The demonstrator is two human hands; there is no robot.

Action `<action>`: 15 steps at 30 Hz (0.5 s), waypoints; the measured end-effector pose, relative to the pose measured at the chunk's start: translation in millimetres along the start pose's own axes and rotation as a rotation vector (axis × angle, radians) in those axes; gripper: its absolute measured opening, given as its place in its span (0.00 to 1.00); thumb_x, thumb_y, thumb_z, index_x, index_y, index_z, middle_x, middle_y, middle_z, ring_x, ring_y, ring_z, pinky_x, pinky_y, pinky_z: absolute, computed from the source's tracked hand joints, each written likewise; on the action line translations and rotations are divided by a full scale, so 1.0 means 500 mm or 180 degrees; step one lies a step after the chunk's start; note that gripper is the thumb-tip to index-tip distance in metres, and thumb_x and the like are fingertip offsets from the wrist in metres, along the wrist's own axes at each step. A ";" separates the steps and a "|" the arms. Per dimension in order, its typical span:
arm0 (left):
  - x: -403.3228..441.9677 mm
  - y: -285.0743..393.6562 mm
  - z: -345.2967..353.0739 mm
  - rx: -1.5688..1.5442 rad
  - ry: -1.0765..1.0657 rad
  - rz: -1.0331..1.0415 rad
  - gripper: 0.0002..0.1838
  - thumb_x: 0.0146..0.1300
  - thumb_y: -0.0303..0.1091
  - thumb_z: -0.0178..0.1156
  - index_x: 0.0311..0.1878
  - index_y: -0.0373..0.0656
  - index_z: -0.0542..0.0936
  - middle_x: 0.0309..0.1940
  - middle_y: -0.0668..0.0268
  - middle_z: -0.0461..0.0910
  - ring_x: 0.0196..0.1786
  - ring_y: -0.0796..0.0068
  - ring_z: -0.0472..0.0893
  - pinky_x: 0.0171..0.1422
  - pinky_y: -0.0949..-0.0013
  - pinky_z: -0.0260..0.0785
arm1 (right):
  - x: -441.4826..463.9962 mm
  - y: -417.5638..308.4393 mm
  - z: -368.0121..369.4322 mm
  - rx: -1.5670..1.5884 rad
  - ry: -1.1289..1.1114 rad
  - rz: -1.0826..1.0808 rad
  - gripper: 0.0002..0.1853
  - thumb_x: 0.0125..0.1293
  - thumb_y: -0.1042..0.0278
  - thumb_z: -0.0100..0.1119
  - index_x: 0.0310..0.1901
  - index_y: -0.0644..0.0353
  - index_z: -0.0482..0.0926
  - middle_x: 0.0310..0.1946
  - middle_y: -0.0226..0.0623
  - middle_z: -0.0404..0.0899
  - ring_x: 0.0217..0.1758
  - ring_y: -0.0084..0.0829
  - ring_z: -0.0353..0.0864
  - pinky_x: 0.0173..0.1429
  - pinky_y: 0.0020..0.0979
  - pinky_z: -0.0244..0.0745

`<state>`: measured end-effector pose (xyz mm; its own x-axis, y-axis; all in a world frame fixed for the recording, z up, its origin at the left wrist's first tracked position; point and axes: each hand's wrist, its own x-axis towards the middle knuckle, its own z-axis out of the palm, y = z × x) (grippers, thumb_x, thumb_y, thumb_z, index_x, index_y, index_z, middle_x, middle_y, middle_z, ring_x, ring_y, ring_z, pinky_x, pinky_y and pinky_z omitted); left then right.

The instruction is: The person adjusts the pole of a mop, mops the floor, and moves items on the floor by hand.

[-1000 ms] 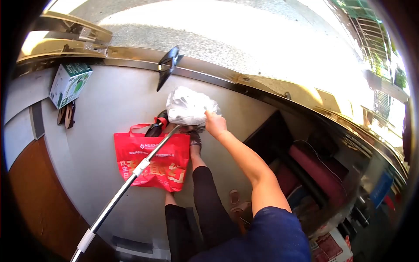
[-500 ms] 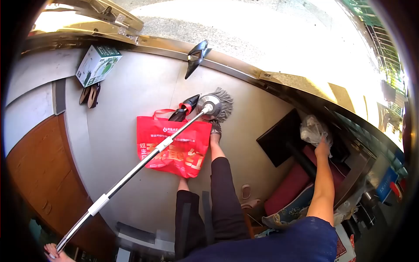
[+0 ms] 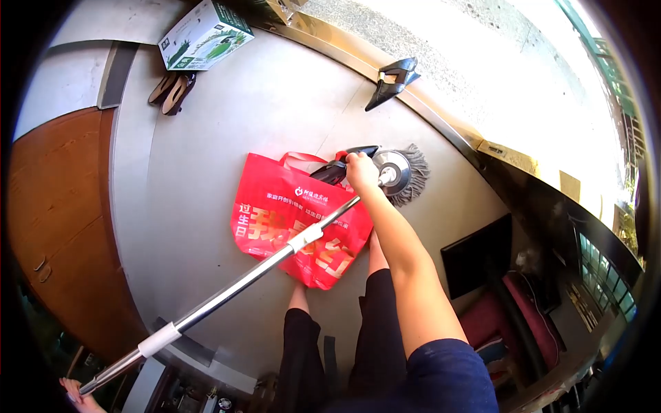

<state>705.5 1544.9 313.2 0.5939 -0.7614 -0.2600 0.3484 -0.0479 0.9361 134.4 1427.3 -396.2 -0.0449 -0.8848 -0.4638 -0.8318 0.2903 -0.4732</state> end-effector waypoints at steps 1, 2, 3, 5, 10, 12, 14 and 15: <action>-0.013 -0.051 -0.008 -0.1939 0.0570 0.0829 0.07 0.52 0.33 0.46 0.24 0.40 0.64 0.10 0.71 0.55 0.11 0.82 0.54 0.21 0.79 0.49 | 0.027 -0.002 0.029 -0.0395 0.0022 -0.0333 0.06 0.52 0.68 0.46 0.31 0.53 0.74 0.32 0.37 0.72 0.41 0.38 0.71 0.38 0.39 0.70; -0.037 -0.119 0.017 -0.3857 0.1124 0.1675 0.11 0.43 0.37 0.56 0.23 0.39 0.69 0.08 0.73 0.58 0.11 0.82 0.57 0.19 0.78 0.51 | 0.046 -0.004 0.062 -0.0778 0.0035 -0.0664 0.06 0.52 0.69 0.47 0.29 0.52 0.74 0.31 0.34 0.72 0.44 0.37 0.70 0.38 0.38 0.69; -0.069 -0.165 0.068 -0.1778 0.0930 0.1029 0.11 0.43 0.35 0.56 0.24 0.38 0.69 0.08 0.73 0.58 0.12 0.83 0.57 0.19 0.79 0.51 | 0.058 -0.007 0.083 -0.1148 -0.0144 -0.0889 0.06 0.52 0.68 0.47 0.30 0.51 0.75 0.34 0.34 0.73 0.47 0.36 0.68 0.40 0.38 0.68; -0.096 -0.182 0.081 0.0102 0.0575 0.0113 0.10 0.44 0.33 0.57 0.26 0.36 0.69 0.08 0.73 0.58 0.12 0.83 0.58 0.21 0.80 0.53 | 0.085 0.002 0.130 -0.1442 -0.0534 -0.0942 0.06 0.51 0.68 0.47 0.30 0.51 0.75 0.34 0.36 0.73 0.46 0.36 0.69 0.41 0.37 0.67; -0.101 -0.184 0.057 0.0174 0.0954 0.0109 0.12 0.45 0.34 0.56 0.28 0.36 0.69 0.10 0.72 0.61 0.12 0.82 0.58 0.22 0.80 0.54 | 0.105 -0.047 0.121 -0.1287 -0.0557 -0.1168 0.08 0.52 0.64 0.47 0.27 0.57 0.72 0.30 0.38 0.77 0.37 0.35 0.75 0.41 0.35 0.65; -0.101 -0.199 0.057 0.0074 0.1029 0.0159 0.12 0.45 0.34 0.56 0.29 0.36 0.69 0.11 0.72 0.61 0.12 0.81 0.58 0.22 0.80 0.54 | 0.129 -0.095 0.019 -0.0319 -0.0274 -0.0727 0.10 0.52 0.63 0.47 0.25 0.61 0.70 0.23 0.47 0.75 0.30 0.42 0.76 0.34 0.41 0.68; -0.080 -0.203 0.053 0.0261 0.1001 0.0251 0.11 0.45 0.34 0.56 0.28 0.36 0.69 0.10 0.72 0.61 0.12 0.81 0.59 0.21 0.79 0.54 | 0.190 -0.094 -0.043 0.0377 0.0204 -0.0061 0.12 0.52 0.63 0.46 0.26 0.64 0.71 0.24 0.52 0.74 0.31 0.47 0.75 0.36 0.44 0.68; -0.072 -0.190 0.046 0.0209 0.0937 0.0164 0.11 0.45 0.34 0.56 0.27 0.36 0.68 0.10 0.72 0.61 0.11 0.81 0.59 0.20 0.79 0.54 | 0.231 -0.082 -0.068 0.0304 0.0065 0.0076 0.13 0.52 0.63 0.45 0.29 0.65 0.73 0.25 0.53 0.74 0.32 0.48 0.75 0.37 0.44 0.69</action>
<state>634.4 1561.8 239.1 0.7975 -0.5443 -0.2602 0.2704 -0.0631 0.9607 144.5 1300.8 -404.7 -0.0762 -0.8842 -0.4609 -0.7738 0.3440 -0.5319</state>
